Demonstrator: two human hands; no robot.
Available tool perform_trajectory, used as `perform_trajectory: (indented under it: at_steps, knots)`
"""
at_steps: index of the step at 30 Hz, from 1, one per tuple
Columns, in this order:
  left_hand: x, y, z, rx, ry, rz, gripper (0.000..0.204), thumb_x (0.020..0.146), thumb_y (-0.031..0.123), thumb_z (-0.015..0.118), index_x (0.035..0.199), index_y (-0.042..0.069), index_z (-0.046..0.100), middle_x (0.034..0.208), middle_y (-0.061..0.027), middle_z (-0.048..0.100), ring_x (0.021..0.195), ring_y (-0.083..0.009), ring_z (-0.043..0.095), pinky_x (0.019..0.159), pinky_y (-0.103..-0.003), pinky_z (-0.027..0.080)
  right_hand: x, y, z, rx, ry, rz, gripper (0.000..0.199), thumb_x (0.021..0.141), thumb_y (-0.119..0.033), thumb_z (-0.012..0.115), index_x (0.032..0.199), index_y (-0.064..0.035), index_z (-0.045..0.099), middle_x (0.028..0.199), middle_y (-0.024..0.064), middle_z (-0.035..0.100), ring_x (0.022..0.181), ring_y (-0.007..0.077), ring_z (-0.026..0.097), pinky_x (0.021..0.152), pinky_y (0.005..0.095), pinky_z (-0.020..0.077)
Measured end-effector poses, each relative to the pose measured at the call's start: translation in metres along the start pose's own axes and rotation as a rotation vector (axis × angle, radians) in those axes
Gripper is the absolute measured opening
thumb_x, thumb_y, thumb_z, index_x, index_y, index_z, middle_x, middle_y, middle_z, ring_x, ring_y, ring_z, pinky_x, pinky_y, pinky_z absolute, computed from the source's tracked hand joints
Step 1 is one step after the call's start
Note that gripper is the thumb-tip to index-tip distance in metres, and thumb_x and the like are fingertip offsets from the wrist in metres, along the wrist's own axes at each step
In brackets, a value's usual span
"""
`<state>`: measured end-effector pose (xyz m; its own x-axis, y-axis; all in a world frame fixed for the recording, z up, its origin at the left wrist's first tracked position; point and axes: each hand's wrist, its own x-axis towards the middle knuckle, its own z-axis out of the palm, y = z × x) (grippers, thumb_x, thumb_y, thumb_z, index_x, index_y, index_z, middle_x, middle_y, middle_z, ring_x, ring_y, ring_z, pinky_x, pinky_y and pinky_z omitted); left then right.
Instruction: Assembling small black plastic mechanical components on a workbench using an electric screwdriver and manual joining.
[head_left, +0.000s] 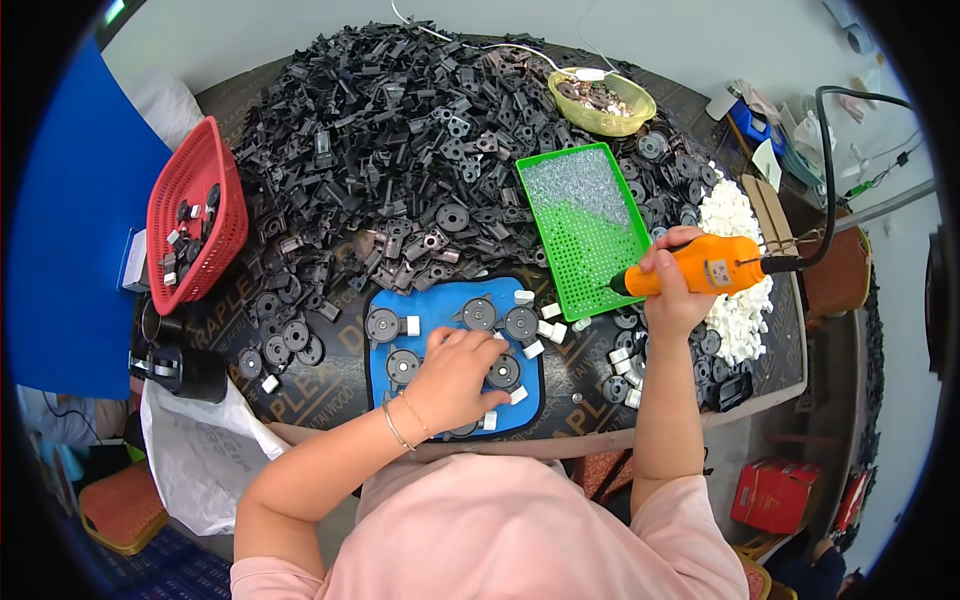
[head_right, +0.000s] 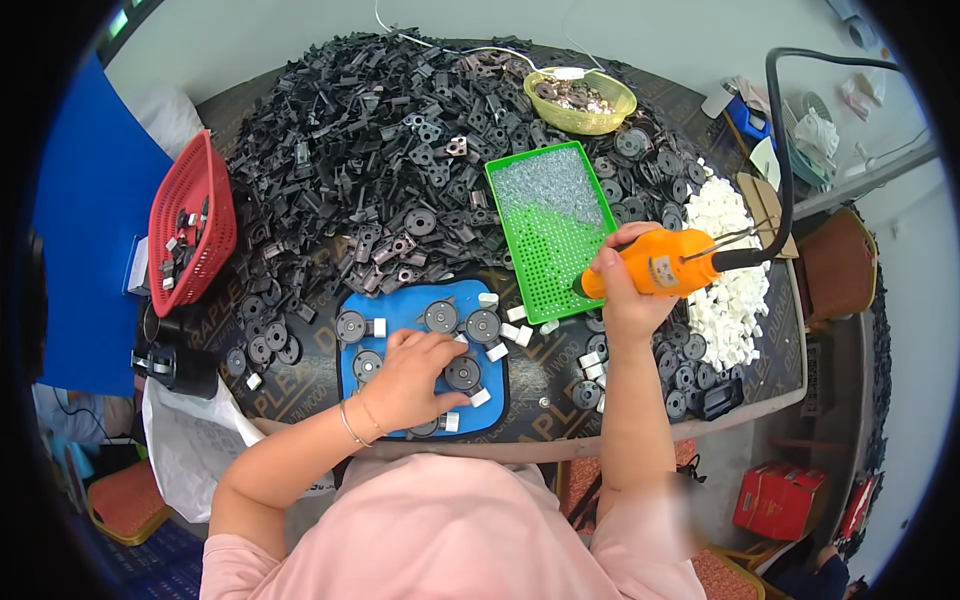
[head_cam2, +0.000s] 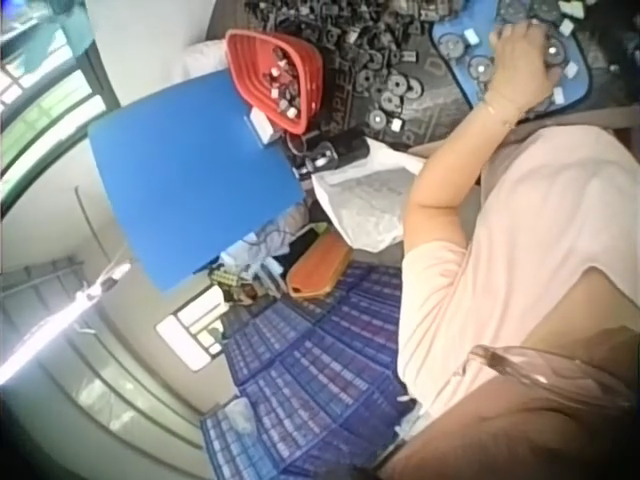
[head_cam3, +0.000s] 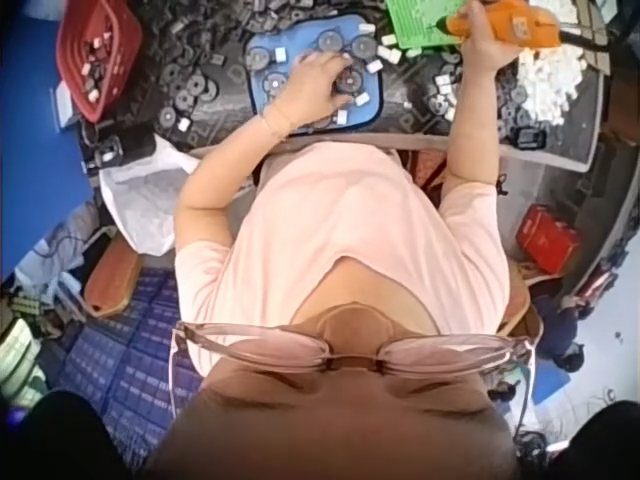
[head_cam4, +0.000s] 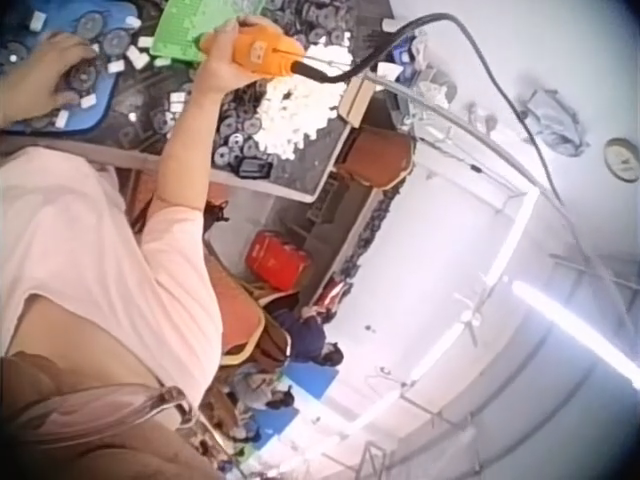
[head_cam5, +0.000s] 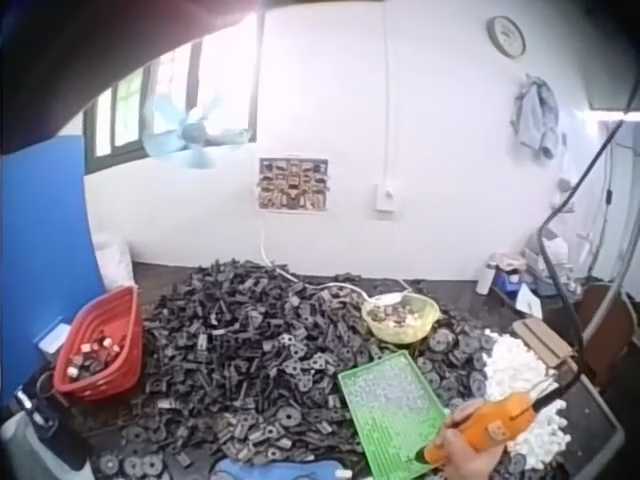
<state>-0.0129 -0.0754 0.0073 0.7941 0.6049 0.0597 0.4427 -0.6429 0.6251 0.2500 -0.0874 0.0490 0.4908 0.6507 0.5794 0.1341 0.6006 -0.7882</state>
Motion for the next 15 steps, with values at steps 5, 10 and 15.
perform_trajectory:
  at_steps: [5,10,15]
  knots:
    - [0.0015,-0.0011,0.0069,0.072,0.042,-0.049,0.050,0.065,0.030,0.080,0.106,0.007,0.063,0.102,-0.0077,0.061,0.101,-0.0266,0.055,0.097,-0.042,0.031,0.0013,0.0071,-0.0002,-0.035,-0.042,0.001,0.022,0.078,0.005,0.061,0.096,-0.0008,0.050,0.091,0.0103,0.052,0.066,0.0167,0.055,0.064,0.0291,0.0477]
    - [0.0017,-0.0032,0.0099,0.051,0.049,-0.025,0.043,0.067,0.027,0.077,0.103,0.007,0.064,0.096,-0.0084,0.062,0.097,-0.0255,0.057,0.096,-0.041,0.032,0.0005,0.0102,0.0005,-0.021,-0.041,0.008,0.021,0.079,0.006,0.060,0.096,-0.0011,0.050,0.090,0.0095,0.052,0.066,0.0160,0.054,0.064,0.0288,0.0473]
    - [0.0030,-0.0031,0.0107,0.018,0.047,-0.029,0.043,0.067,0.026,0.077,0.103,0.006,0.064,0.096,-0.0102,0.064,0.096,-0.0258,0.059,0.096,-0.041,0.032,0.0004,0.0099,0.0008,-0.002,-0.062,0.030,0.020,0.079,0.007,0.058,0.095,-0.0012,0.049,0.089,0.0095,0.051,0.066,0.0157,0.054,0.063,0.0290,0.0470]
